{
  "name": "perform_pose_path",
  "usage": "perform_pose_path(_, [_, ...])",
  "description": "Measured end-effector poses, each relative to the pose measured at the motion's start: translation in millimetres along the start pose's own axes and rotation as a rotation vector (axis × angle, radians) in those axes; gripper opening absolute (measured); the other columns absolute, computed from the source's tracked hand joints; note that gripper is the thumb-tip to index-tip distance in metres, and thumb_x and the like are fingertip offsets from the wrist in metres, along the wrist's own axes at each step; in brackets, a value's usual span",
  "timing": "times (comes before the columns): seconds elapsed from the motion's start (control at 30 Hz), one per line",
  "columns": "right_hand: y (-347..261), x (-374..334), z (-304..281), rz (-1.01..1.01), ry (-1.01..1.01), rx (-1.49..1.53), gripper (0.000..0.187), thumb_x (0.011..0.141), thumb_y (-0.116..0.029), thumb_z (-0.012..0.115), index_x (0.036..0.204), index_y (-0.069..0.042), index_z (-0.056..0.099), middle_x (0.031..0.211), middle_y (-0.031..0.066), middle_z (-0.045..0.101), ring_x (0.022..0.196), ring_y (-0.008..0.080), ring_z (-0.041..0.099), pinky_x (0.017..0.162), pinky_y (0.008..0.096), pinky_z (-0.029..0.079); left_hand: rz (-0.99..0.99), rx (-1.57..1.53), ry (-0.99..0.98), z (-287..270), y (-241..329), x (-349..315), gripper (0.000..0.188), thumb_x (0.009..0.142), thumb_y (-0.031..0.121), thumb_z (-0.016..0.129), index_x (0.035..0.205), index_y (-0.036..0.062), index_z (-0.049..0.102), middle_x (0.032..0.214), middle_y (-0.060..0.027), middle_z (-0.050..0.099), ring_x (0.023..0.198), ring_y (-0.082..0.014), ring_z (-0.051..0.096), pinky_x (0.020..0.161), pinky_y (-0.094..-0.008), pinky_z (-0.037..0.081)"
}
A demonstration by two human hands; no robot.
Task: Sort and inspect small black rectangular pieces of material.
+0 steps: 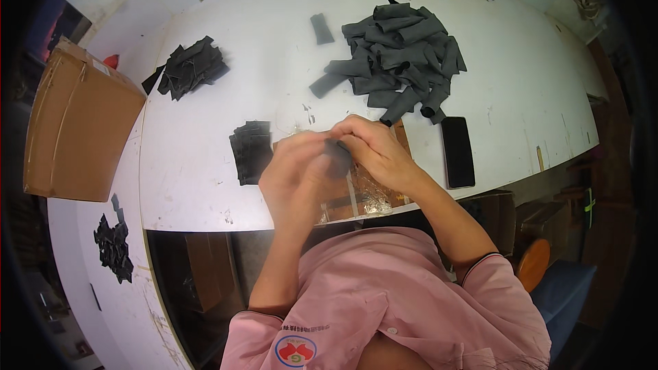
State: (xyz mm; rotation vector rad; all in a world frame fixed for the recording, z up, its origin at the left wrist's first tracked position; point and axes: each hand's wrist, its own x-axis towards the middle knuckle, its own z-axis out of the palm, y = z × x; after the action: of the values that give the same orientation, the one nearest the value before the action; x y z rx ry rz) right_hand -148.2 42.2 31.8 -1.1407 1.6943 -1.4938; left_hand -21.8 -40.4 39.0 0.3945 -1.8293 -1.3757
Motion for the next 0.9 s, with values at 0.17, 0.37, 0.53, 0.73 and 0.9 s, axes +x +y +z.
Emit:
perform_pose_path(0.17, [-48,-9,-4,-0.512,-0.055,-0.887,0.025,0.077,-0.024,0.057,0.071,0.0,0.052,0.068,0.0079,0.054,0.066,0.0215,0.054,0.053,0.0295,0.042,-0.23,-0.804,0.302,2,24,-4,0.009,0.079,-0.003,0.049,0.085,-0.0001,0.055,0.087,-0.0073,0.059,0.079,-0.0105,0.054,0.072,-0.0238,0.043])
perform_pose_path(0.37, [6,-9,1,-0.43,-0.047,-0.804,0.026,0.074,-0.027,0.058,0.068,-0.002,0.054,0.058,0.0119,0.055,0.056,0.0285,0.056,0.049,0.0372,0.042,-0.355,-0.624,0.139,-3,-18,-16,0.014,0.081,0.009,0.055,0.09,0.0001,0.052,0.089,-0.0106,0.057,0.087,-0.0174,0.053,0.082,-0.0322,0.041])
perform_pose_path(0.53, [-9,-7,-5,-0.488,-0.019,-0.606,0.022,0.075,-0.023,0.057,0.073,-0.001,0.056,0.06,0.0124,0.054,0.056,0.0291,0.055,0.05,0.0369,0.042,-0.197,-0.38,-0.109,8,19,23,0.016,0.072,0.004,0.061,0.086,-0.0023,0.055,0.08,-0.0066,0.058,0.072,-0.0119,0.053,0.064,-0.0234,0.043])
perform_pose_path(0.73, [31,-12,3,-0.422,-0.012,-0.482,0.025,0.079,-0.028,0.053,0.077,-0.003,0.056,0.063,0.0114,0.054,0.056,0.0294,0.054,0.051,0.0365,0.042,-0.293,-0.17,-0.242,6,9,20,0.013,0.069,0.005,0.063,0.08,-0.0016,0.058,0.07,-0.0046,0.056,0.064,-0.0091,0.051,0.059,-0.0216,0.041])
perform_pose_path(0.9, [16,-12,1,-0.514,0.081,-0.361,0.021,0.078,-0.024,0.054,0.073,-0.004,0.054,0.06,0.0121,0.053,0.056,0.031,0.054,0.051,0.0382,0.042,-0.153,0.028,-0.345,5,17,28,0.011,0.068,0.006,0.063,0.075,-0.0011,0.058,0.066,-0.0082,0.054,0.061,-0.0175,0.05,0.058,-0.0257,0.041])
